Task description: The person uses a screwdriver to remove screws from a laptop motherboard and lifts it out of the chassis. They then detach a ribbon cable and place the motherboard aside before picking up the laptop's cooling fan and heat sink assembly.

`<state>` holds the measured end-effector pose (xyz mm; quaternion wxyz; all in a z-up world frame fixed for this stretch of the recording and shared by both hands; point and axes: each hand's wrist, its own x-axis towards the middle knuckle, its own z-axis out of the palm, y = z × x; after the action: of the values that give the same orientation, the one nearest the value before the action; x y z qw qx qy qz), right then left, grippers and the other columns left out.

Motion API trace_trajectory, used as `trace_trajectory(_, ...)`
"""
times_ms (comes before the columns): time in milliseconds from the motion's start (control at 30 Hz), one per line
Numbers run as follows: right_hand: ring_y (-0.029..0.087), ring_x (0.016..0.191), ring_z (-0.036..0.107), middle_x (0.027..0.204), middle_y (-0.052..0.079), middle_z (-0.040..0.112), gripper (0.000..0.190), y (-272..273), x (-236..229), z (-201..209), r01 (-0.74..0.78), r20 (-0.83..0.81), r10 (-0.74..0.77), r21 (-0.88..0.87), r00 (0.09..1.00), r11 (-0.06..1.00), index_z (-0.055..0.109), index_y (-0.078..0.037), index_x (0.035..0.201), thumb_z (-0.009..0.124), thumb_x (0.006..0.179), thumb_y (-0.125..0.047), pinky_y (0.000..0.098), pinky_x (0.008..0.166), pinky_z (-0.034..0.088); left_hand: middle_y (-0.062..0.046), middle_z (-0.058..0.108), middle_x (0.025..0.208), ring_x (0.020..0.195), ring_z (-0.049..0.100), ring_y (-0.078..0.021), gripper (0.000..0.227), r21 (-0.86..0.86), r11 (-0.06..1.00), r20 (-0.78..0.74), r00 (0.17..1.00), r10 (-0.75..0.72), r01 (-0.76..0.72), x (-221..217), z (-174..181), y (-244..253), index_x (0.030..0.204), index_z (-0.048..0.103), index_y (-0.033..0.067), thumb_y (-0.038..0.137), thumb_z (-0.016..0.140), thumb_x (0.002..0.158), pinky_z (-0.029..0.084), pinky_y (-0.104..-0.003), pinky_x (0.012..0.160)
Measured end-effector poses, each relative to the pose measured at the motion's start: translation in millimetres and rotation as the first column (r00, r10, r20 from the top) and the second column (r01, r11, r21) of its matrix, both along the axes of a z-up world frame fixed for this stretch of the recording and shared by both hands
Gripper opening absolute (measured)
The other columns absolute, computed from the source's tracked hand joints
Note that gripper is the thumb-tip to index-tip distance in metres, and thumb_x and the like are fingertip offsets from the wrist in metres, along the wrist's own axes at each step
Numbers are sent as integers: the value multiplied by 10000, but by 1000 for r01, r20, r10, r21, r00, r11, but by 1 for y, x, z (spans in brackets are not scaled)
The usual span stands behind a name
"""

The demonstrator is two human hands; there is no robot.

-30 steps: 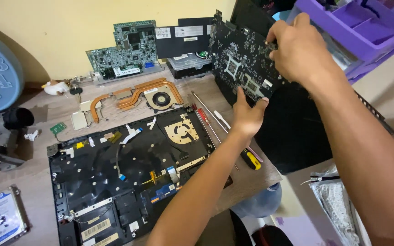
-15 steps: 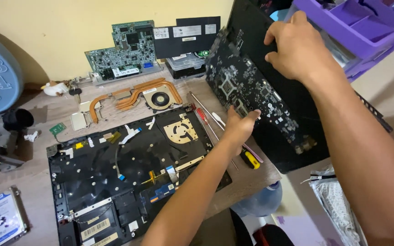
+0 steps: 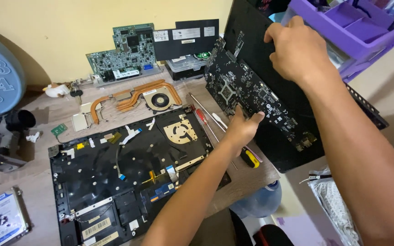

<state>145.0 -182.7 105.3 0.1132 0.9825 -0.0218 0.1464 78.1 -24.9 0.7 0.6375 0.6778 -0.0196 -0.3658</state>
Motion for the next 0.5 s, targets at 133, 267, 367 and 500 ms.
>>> trace_trajectory(133,577,939,645,1235,300,582,612,-5,-2,0,21,27,-21,-15,999,1000,547,-158,1453,748,875,-174,652,720,555,-94,91,1730,1592,109,-313,905,0,1000,20,1000,3,-3,3,-5,-3,1659,25,210,482,493,935,201,-535,1261)
trace_trajectory(267,571,909,653,1195,307,614,657,-18,1,-6,11,38,-10,-3,999,1000,536,-131,1479,695,842,-109,646,670,544,-94,128,1723,1588,132,-315,873,19,1000,41,999,3,-4,2,-2,-2,1660,74,202,457,501,943,196,-528,1262)
trace_trajectory(367,553,930,661,1173,304,636,674,-26,4,-11,-20,66,24,-59,998,998,566,-125,1480,746,831,-147,637,659,560,-95,111,1726,1585,143,-325,866,-2,1000,41,999,1,-1,3,-3,-2,1659,73,201,437,508,948,194,-531,1262)
trace_trajectory(500,551,987,633,1223,310,614,711,-32,6,-15,-35,61,40,-80,997,996,571,-135,1496,751,808,-175,633,713,568,-84,124,1728,1584,153,-316,868,-9,1000,37,999,-8,8,3,-3,0,1658,85,203,433,521,945,200,-517,1262)
